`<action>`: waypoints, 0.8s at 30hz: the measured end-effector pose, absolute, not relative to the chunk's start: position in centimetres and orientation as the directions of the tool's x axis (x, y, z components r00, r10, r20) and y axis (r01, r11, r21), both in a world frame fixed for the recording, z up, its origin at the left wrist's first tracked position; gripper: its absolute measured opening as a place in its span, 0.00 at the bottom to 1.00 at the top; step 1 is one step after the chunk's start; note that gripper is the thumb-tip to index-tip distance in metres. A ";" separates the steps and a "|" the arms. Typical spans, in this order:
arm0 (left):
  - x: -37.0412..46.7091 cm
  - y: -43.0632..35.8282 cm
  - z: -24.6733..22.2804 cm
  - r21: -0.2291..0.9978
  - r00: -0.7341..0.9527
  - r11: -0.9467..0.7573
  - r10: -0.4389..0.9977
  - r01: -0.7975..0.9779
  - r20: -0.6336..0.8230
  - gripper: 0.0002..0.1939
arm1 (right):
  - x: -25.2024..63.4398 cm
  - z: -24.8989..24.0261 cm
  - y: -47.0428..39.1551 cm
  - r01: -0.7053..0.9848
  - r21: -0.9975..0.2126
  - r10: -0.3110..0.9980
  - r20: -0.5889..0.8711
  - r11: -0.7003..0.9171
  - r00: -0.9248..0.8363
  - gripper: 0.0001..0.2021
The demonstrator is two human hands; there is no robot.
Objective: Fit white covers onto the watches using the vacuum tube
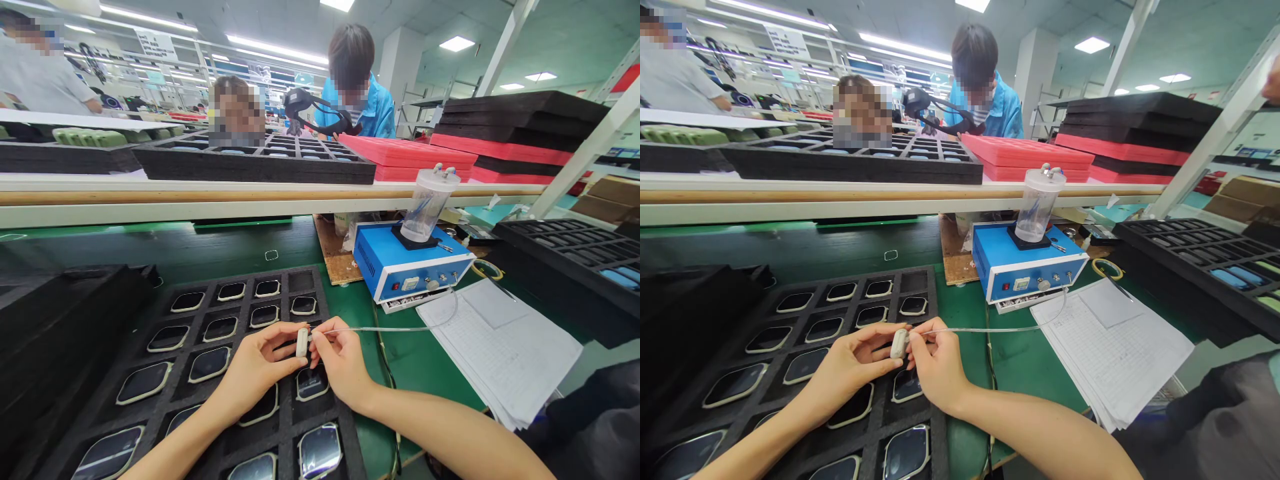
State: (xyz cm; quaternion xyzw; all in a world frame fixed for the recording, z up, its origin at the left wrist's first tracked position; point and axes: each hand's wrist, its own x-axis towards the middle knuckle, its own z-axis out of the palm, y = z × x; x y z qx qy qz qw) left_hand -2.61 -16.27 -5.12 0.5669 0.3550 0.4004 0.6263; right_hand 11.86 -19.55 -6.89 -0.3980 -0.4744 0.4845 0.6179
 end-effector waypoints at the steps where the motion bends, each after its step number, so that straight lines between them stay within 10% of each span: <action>1: -2.6 -16.3 -5.1 0.994 0.429 0.036 0.903 -0.099 0.010 0.19 | 11.8 -6.9 -19.6 -0.221 -0.952 0.976 0.200 0.213 0.080 0.06; 24: -2.5 -16.3 -5.0 0.996 0.425 0.031 0.905 -0.088 0.010 0.19 | 11.9 -6.8 -19.5 -0.213 -0.956 0.978 0.191 0.204 0.079 0.08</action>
